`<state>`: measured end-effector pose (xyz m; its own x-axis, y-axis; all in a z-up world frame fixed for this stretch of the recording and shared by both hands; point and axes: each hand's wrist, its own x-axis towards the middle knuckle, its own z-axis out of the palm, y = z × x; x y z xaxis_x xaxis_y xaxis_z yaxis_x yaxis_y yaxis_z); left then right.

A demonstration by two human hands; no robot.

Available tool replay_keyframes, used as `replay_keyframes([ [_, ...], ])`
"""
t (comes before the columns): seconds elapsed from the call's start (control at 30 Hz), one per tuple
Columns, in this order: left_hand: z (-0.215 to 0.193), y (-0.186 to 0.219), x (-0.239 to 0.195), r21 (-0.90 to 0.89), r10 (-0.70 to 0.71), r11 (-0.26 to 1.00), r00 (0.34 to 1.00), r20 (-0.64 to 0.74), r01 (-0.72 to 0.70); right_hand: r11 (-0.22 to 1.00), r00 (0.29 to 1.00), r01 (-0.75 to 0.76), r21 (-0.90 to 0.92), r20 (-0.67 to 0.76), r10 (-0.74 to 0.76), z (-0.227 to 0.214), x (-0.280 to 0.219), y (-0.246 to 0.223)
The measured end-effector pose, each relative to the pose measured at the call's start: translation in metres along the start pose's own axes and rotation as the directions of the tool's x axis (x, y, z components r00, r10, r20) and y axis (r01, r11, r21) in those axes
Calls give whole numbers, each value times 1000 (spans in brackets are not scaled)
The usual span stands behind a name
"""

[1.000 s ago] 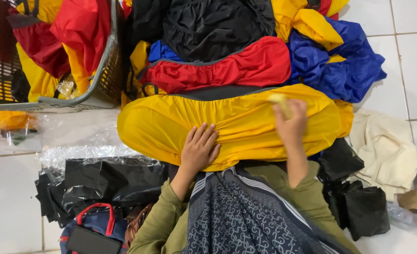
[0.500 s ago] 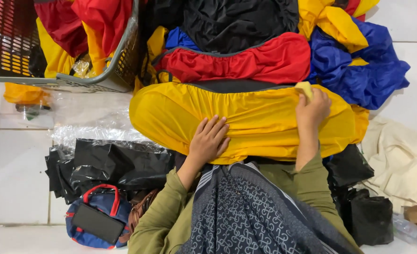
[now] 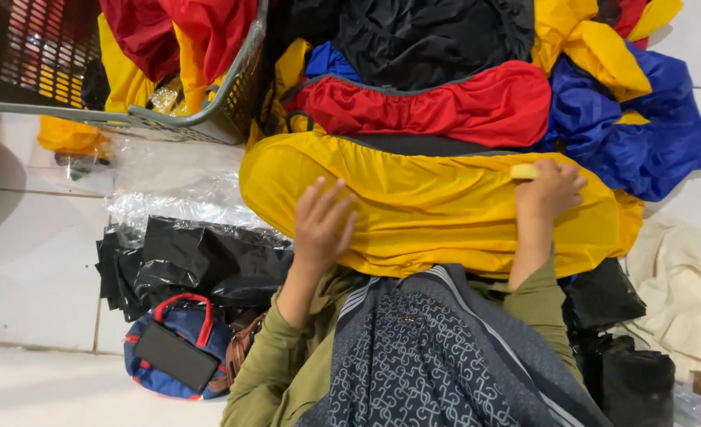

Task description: The person irons a yellow garment on a black ironing board using a yellow sponge-like object. They smooth the fabric, fold it, and then place it into a clear plastic bag.

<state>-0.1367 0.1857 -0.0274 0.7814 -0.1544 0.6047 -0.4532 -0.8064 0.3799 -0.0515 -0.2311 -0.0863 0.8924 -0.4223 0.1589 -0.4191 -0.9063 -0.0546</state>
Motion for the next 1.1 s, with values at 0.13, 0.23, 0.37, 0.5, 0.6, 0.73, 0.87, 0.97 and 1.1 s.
replay_keyframes([
  [0.13,-28,-45,26,45,-253,965,960,-121,260,986,983,139,95,-130,-127,-8,-9,-48],
  [0.23,-17,-59,47,48,-240,968,962,-134,248,592,812,575,565,-305,-497,-27,-66,-133],
  [0.37,9,-55,56,114,-121,988,973,194,100,507,664,679,530,-150,-733,-11,-104,-171],
  [0.5,7,-53,51,171,-134,980,970,203,100,856,889,406,321,76,-451,33,-42,-92],
  [0.6,10,-54,41,150,-99,985,993,70,88,961,986,164,223,-42,-159,47,5,-7],
  [0.73,4,-45,43,158,-88,984,995,40,81,976,993,75,207,-100,-55,4,8,-37],
  [0.87,7,-47,42,217,-21,976,994,105,-3,646,872,483,591,-259,-415,-33,-31,-148],
  [0.97,11,-51,39,226,7,974,994,109,-31,446,730,582,680,-196,-654,-27,-59,-214],
  [1.1,5,-47,42,221,10,975,996,90,-29,524,679,669,527,-149,-719,8,-44,-249],
])
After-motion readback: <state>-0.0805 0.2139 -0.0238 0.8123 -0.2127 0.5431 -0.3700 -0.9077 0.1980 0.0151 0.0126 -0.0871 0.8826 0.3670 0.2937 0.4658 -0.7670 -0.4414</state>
